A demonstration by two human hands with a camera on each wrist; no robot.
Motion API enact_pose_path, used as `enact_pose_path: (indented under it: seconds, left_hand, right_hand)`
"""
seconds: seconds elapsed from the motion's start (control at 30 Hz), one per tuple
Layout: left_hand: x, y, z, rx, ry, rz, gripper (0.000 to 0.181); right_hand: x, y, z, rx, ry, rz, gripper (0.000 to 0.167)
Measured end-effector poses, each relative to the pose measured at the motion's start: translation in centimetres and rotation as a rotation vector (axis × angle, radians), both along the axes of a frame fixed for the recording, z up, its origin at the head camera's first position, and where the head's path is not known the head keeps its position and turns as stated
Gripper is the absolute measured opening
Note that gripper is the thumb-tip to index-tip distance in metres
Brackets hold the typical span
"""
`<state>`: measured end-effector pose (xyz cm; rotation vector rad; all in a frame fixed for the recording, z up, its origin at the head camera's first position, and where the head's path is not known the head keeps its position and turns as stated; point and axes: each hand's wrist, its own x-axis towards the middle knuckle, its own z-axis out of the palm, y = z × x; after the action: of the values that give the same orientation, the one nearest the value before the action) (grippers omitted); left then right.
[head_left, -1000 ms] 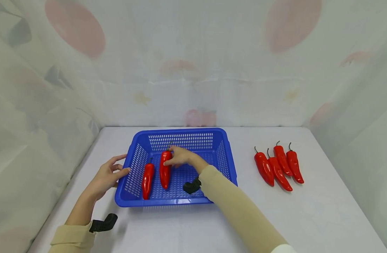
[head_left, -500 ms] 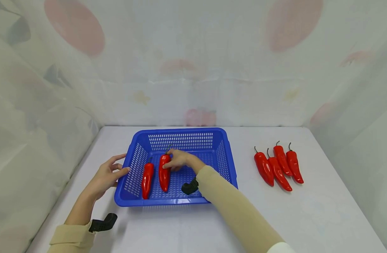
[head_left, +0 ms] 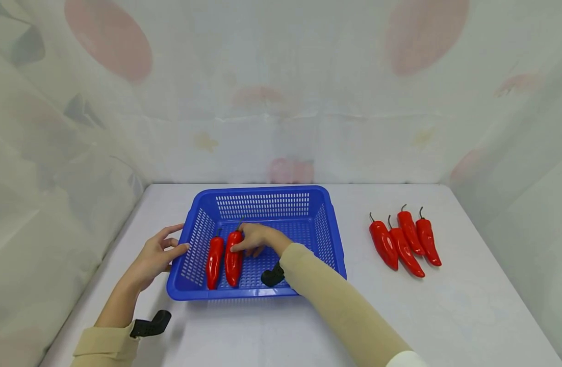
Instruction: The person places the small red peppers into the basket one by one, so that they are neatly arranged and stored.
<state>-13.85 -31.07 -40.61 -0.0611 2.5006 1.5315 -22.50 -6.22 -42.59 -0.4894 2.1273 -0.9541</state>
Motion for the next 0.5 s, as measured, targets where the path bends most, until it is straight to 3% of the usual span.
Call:
enact_pose_path:
  seconds: [0.5]
  left_hand:
    - [0.06,-0.06,0.18,-0.004,-0.001,-0.002,0.07]
  right_hand:
    - [0.59,-0.08,0.1,0.049,0.005,0.068,0.059]
